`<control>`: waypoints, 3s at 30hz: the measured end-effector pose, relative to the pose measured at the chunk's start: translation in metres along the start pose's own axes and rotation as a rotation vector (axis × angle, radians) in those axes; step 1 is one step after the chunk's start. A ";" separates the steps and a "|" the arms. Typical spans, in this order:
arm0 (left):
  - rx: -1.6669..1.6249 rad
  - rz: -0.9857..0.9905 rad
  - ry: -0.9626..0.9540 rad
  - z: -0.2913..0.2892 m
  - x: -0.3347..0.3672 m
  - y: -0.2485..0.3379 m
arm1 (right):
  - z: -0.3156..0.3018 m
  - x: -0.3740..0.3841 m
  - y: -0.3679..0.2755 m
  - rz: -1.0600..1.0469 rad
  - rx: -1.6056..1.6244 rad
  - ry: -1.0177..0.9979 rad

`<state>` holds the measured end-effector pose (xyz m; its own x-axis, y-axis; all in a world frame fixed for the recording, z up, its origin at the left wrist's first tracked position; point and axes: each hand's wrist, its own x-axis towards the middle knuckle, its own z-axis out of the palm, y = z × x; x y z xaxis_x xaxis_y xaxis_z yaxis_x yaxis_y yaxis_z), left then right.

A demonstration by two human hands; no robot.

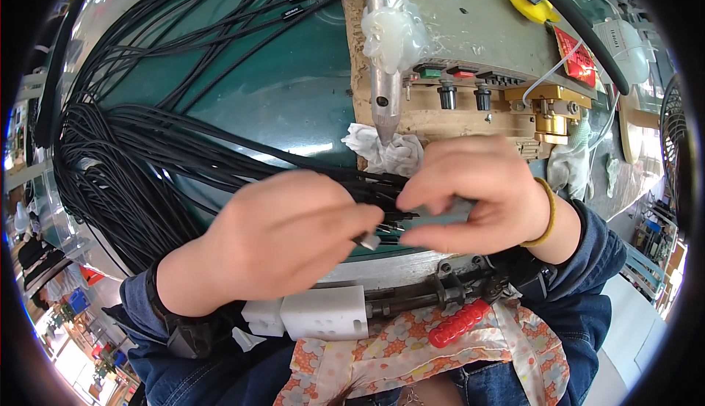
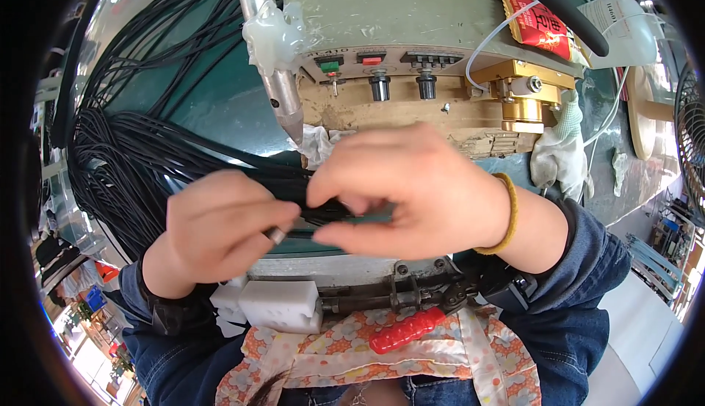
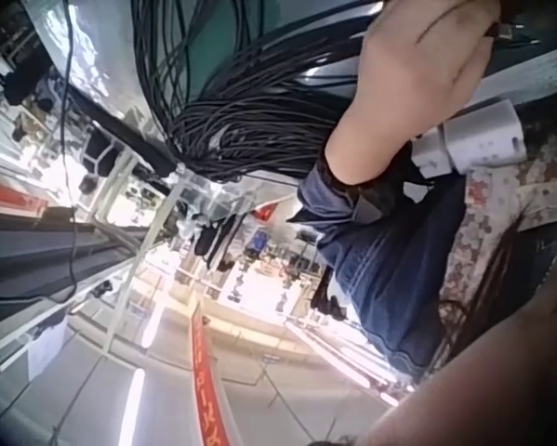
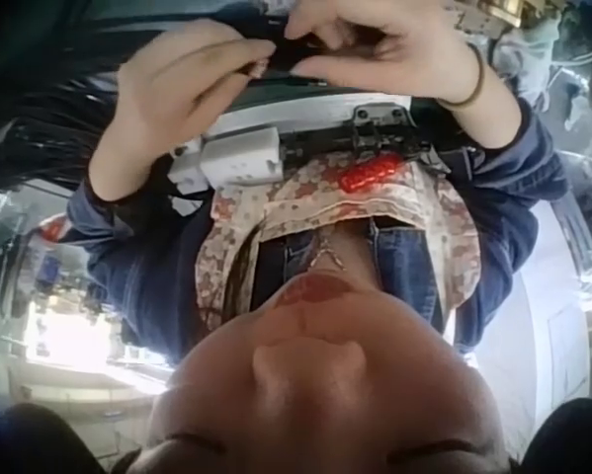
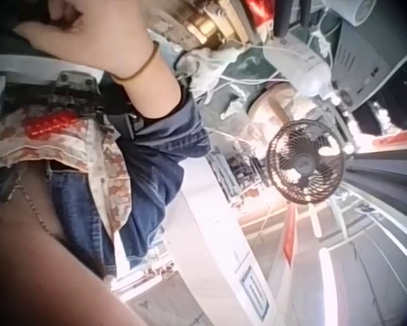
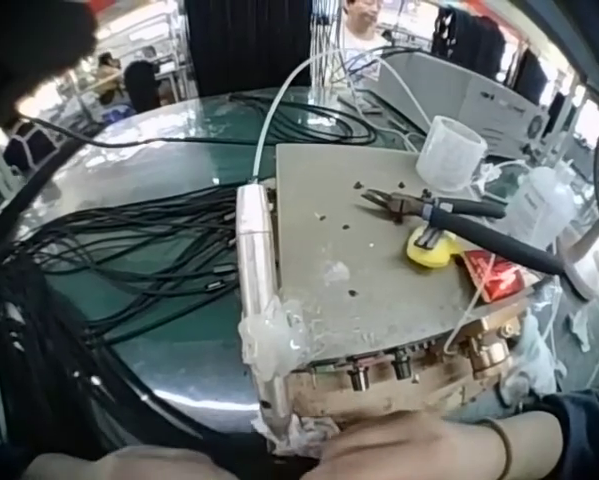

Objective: The person picks up a cable from a bundle, inserts the connector into a machine, and pulls a lever. After removing the cable, the person applies a substance from a dispenser to the connector and presses a small component onto it by hand.

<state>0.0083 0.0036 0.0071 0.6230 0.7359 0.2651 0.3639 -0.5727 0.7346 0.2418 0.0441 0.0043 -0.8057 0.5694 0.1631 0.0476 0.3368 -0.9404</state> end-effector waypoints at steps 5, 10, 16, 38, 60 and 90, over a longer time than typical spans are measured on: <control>-0.039 0.066 -0.068 0.008 -0.001 -0.001 | 0.016 0.003 0.011 -0.184 0.010 0.060; 0.032 -0.063 -0.071 0.010 -0.002 0.002 | 0.010 0.002 0.011 -0.195 -0.149 0.038; 0.170 -0.186 0.036 0.003 0.000 0.003 | 0.011 -0.003 0.005 0.362 0.180 0.170; 0.325 0.006 0.190 0.006 0.002 -0.008 | 0.009 -0.005 0.005 0.228 -0.155 0.246; 0.214 0.078 -0.004 0.004 0.002 -0.013 | 0.007 0.001 0.004 -0.102 -0.336 0.135; 0.381 0.019 -0.012 -0.015 -0.071 0.041 | 0.046 -0.111 -0.041 -0.052 -0.688 0.457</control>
<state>-0.0307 -0.0665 0.0278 0.6396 0.7208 0.2672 0.5819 -0.6811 0.4445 0.3017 -0.0676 0.0113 -0.5044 0.7392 0.4462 0.4874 0.6703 -0.5596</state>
